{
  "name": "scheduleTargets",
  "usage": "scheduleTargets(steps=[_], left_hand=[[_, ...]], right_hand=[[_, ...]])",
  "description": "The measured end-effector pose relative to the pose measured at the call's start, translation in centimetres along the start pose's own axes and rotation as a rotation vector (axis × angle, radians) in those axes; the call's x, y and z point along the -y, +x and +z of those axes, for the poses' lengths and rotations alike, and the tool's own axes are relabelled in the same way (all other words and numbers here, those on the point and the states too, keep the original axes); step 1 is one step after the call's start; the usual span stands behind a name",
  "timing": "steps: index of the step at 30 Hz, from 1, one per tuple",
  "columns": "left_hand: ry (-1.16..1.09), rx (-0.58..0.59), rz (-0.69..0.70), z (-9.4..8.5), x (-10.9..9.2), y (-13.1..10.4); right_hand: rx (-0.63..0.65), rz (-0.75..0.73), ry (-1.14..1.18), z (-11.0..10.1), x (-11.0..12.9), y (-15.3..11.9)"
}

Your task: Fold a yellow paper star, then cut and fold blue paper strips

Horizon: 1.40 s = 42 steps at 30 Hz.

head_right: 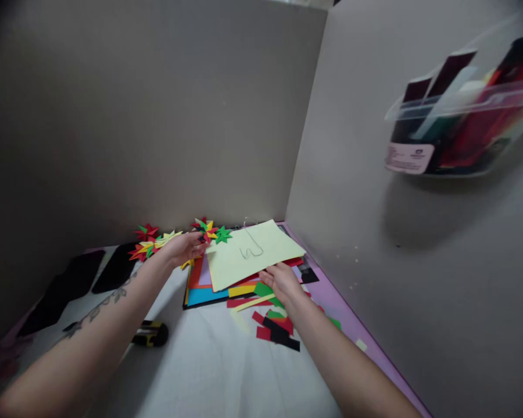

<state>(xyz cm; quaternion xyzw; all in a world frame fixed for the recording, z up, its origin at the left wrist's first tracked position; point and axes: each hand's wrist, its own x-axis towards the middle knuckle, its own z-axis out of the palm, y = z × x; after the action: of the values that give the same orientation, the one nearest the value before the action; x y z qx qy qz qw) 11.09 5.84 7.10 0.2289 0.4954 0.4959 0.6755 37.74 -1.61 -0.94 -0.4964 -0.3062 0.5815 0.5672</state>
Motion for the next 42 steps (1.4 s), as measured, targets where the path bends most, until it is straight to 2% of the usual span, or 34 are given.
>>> scheduleTargets(steps=[2, 4, 5, 7, 10, 12, 15, 19, 21, 24, 26, 29, 31, 35, 38, 42], left_hand=[[0.086, -0.049, 0.082, -1.6, 0.3, -1.1], [0.170, -0.087, 0.160, -3.1, 0.8, -2.3], [0.231, -0.089, 0.200, -3.8, 1.2, -3.0], [0.416, -0.041, 0.269, -4.8, 2.3, -4.5], [0.838, 0.157, 0.399, -5.6, 4.5, -6.8], [0.989, 0.259, 0.458, -5.9, 6.1, -8.0], [0.981, 0.216, 0.527, -6.1, 7.8, -8.8], [0.878, 0.067, 0.571, -6.8, 8.4, -8.3], [0.958, 0.017, 0.631, -7.2, 8.2, -7.9], [1.141, -0.012, 0.709, -7.7, 7.8, -7.4], [1.175, -0.026, 0.700, -7.9, 7.6, -7.1], [1.027, -0.043, 0.612, -8.3, 7.7, -6.7], [0.847, -0.057, 0.513, -8.6, 7.8, -6.5], [0.536, -0.075, 0.309, -8.7, 7.8, -6.6], [0.320, -0.086, 0.209, -8.2, 7.5, -7.1], [0.075, -0.090, 0.139, -7.6, 6.9, -7.7]], right_hand=[[0.020, 0.128, -0.070, -0.5, 1.1, -1.4], [0.049, 0.156, -0.265, -0.6, 2.1, -2.9], [0.069, 0.093, -0.411, -0.4, 2.5, -3.6], [0.153, -0.177, -0.741, 0.6, 2.6, -4.7], [0.421, -0.587, -1.148, 3.1, 1.8, -5.5], [0.607, -0.718, -1.338, 5.0, 0.9, -5.5], [0.710, -0.823, -1.574, 7.3, -0.3, -4.9], [0.811, -0.924, -1.750, 8.7, -0.8, -3.8], [0.861, -0.982, -1.758, 8.7, -0.9, -3.4], [0.826, -1.024, -1.716, 8.3, -1.0, -2.9], [0.814, -1.008, -1.698, 8.1, -1.2, -2.5], [0.813, -0.939, -1.667, 7.7, -1.5, -1.7], [0.756, -0.899, -1.618, 7.3, -1.4, -1.0], [0.671, -0.910, -1.536, 6.5, -0.7, -0.2], [0.723, -0.957, -1.535, 6.4, -0.5, -0.4], [0.874, -1.084, -1.547, 6.7, -1.2, -1.2]])
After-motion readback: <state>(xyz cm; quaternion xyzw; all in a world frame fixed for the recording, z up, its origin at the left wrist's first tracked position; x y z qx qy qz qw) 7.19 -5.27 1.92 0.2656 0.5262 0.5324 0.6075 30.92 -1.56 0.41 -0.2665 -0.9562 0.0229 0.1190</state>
